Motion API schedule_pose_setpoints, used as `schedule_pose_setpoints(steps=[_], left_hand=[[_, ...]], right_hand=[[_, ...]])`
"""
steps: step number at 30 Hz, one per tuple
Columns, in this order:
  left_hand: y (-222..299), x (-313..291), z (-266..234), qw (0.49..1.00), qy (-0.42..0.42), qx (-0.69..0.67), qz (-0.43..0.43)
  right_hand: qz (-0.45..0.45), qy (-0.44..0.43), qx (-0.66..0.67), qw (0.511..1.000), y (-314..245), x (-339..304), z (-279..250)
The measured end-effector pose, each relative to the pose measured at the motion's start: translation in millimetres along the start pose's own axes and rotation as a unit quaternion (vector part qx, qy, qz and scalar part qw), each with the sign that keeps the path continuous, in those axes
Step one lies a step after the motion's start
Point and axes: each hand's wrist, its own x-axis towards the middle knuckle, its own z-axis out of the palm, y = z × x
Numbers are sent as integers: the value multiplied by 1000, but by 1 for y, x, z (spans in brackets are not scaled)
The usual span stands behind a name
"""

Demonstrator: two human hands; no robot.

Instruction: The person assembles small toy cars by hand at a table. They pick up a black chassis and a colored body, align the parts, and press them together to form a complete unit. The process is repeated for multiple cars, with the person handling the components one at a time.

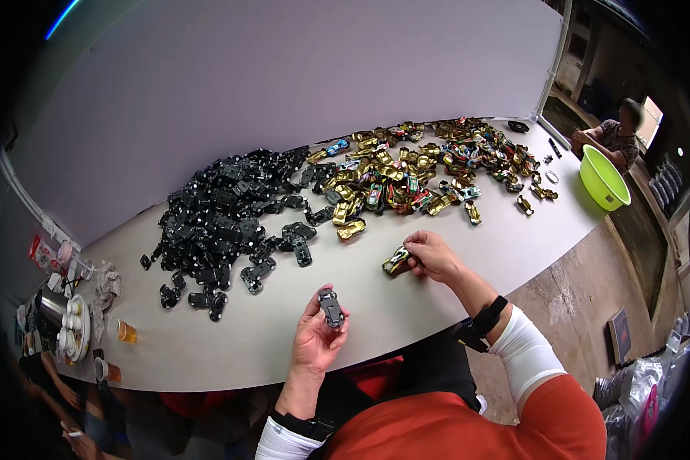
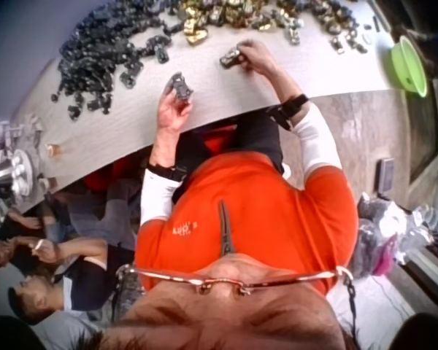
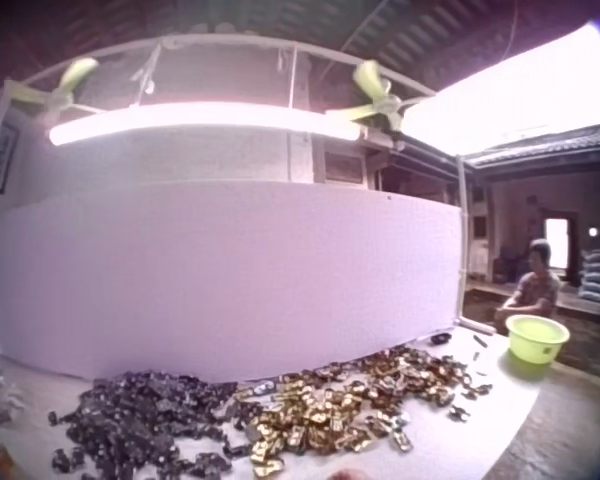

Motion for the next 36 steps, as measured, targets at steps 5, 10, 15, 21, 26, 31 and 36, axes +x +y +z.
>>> schedule_pose_setpoints(steps=[5,10,15,21,26,31,36], left_hand=[[-2,-5,-8,1000,8,-10,-15],[-3,-8,-10,1000,9,-8,-16],[-5,-6,-11,1000,-11,-7,-23],[-5,-7,-20,998,-49,16,-37],[-6,-9,-20,998,-45,12,-31],[-7,-8,-16,995,-2,83,-56],[-6,-18,5,890,-4,442,111]], right_hand=[[-58,56,-123,989,-2,-11,18],[-99,55,-198,974,5,-15,19],[-375,82,-498,777,22,-12,-8],[-368,-72,-614,694,-11,-31,6],[-338,-54,-622,704,-9,-23,3],[-291,-109,-504,806,-10,-36,4],[-89,-282,-166,941,-20,-90,45]])
